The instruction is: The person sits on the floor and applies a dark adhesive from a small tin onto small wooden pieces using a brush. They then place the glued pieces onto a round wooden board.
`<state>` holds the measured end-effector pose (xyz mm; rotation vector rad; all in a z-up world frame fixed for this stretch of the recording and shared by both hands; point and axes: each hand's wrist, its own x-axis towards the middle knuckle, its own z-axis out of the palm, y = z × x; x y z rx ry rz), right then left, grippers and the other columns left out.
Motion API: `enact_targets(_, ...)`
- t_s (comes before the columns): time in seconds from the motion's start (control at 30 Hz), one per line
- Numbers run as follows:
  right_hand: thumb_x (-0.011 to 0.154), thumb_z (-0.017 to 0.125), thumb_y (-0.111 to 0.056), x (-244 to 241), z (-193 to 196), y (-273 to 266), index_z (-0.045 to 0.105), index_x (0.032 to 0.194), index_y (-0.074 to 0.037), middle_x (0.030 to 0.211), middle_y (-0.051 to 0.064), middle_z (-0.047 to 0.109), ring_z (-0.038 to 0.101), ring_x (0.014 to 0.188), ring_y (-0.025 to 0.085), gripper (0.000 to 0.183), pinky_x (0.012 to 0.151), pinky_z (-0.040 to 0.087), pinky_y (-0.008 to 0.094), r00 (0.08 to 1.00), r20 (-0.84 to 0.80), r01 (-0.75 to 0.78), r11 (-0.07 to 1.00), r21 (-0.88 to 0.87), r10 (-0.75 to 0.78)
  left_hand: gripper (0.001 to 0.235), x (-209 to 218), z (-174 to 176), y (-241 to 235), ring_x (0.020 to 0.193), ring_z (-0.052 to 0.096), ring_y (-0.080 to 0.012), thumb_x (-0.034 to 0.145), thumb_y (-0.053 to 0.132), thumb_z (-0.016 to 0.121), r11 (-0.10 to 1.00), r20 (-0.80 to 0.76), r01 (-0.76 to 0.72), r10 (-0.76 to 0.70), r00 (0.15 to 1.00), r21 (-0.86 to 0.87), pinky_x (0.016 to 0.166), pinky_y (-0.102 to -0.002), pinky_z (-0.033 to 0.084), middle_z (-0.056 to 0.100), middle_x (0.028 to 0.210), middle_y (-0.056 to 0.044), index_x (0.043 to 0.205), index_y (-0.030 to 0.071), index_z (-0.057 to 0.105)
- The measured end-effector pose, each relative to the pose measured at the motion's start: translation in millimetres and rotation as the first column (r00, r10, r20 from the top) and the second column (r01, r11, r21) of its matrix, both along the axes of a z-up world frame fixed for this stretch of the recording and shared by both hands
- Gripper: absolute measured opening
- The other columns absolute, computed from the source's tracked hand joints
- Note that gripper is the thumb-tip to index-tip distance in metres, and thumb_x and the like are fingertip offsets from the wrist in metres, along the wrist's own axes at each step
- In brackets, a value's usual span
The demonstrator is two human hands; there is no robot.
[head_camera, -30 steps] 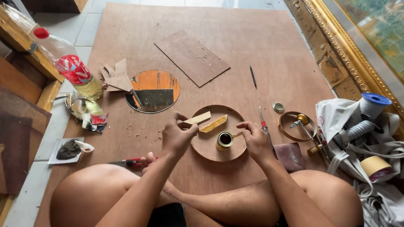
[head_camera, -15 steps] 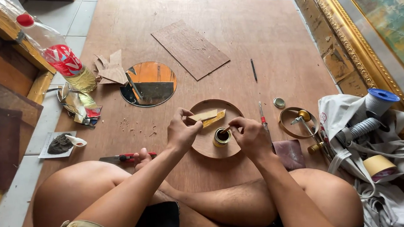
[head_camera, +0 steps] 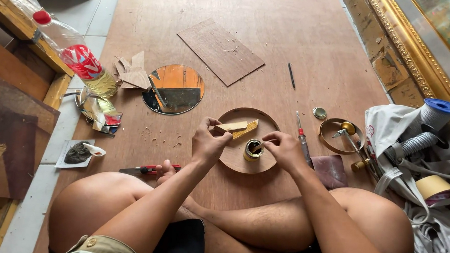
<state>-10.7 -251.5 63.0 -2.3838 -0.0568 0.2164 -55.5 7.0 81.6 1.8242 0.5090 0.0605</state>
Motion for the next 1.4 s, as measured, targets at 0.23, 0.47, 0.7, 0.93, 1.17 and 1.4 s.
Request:
enact_targets(0.23, 0.094, 0.084, -0.035, 13.6, -32.4, -24.9, 0.091, 0.116, -0.033, 0.101, -0.002, 0.09, 0.081, 0.089, 0.015, 0.023, 0.086, 0.061, 0.031, 0.991, -0.115, 0.071, 0.997, 0.036, -0.066, 0.041, -1.4, 3.1, -0.3, 0.093, 0.083, -0.0217, 0.074, 0.033, 0.085, 0.999, -0.015, -0.003, 0.002, 1.0, -0.044, 0.088, -0.036, 0.062, 0.083, 0.081, -0.005, 0.113, 0.027, 0.075)
enact_targets(0.47, 0.103, 0.077, -0.033, 13.5, -32.2, -26.8, 0.09, 0.119, -0.019, 0.1, 0.002, 0.09, 0.075, 0.086, 0.014, 0.025, 0.081, 0.055, 0.028, 0.982, -0.183, 0.069, 0.987, 0.144, -0.042, 0.04, 1.1, 0.9, 4.1, 0.089, 0.08, -0.0189, 0.072, 0.034, 0.083, 0.998, -0.021, -0.043, 0.042, 0.999, -0.05, 0.087, -0.035, 0.06, 0.082, 0.077, -0.003, 0.111, 0.028, 0.075)
enact_targets(0.7, 0.103, 0.076, -0.035, 15.4, -28.8, -32.0, 0.09, 0.105, -0.018, 0.087, 0.003, 0.087, 0.069, 0.075, 0.015, 0.023, 0.071, 0.051, 0.03, 0.986, -0.161, 0.059, 0.991, 0.118, -0.039, 0.038, 4.0, 1.0, 4.5, 0.084, 0.079, -0.0168, 0.072, 0.033, 0.081, 0.996, -0.008, -0.058, 0.057, 0.998, -0.068, 0.084, -0.031, 0.059, 0.08, 0.072, -0.002, 0.109, 0.028, 0.074)
enact_targets(0.93, 0.092, 0.079, -0.042, 2.9, 0.6, -18.9, 0.091, 0.106, -0.03, 0.088, -0.004, 0.088, 0.08, 0.086, 0.016, 0.022, 0.081, 0.058, 0.03, 0.99, -0.133, 0.051, 0.998, -0.037, -0.056, 0.038, 1.7, 5.0, 3.6, 0.081, 0.077, -0.0157, 0.073, 0.032, 0.082, 0.996, -0.004, -0.055, 0.055, 0.998, -0.069, 0.082, -0.031, 0.058, 0.08, 0.072, -0.002, 0.11, 0.026, 0.075)
enact_targets(1.17, 0.09, 0.081, -0.037, -4.2, 20.2, -15.1, 0.092, 0.112, -0.031, 0.094, -0.001, 0.09, 0.082, 0.095, 0.018, 0.025, 0.089, 0.06, 0.031, 0.995, -0.103, 0.022, 1.0, 0.013, -0.021, 0.039, 4.5, 0.0, 5.1, 0.082, 0.077, -0.0152, 0.073, 0.032, 0.082, 0.995, -0.005, -0.055, 0.055, 0.998, -0.077, 0.082, -0.031, 0.059, 0.081, 0.073, -0.001, 0.11, 0.026, 0.074)
enact_targets(1.4, 0.094, 0.081, -0.026, -10.1, 22.4, -12.2, 0.093, 0.115, -0.023, 0.1, 0.011, 0.09, 0.085, 0.102, 0.029, 0.024, 0.092, 0.064, 0.04, 0.998, 0.032, -0.056, 0.998, -0.011, 0.057, 0.038, 1.0, 7.0, 4.5, 0.079, 0.077, -0.0133, 0.073, 0.03, 0.082, 0.995, -0.007, -0.049, 0.049, 0.999, -0.087, 0.081, -0.029, 0.058, 0.079, 0.071, 0.0, 0.109, 0.025, 0.074)
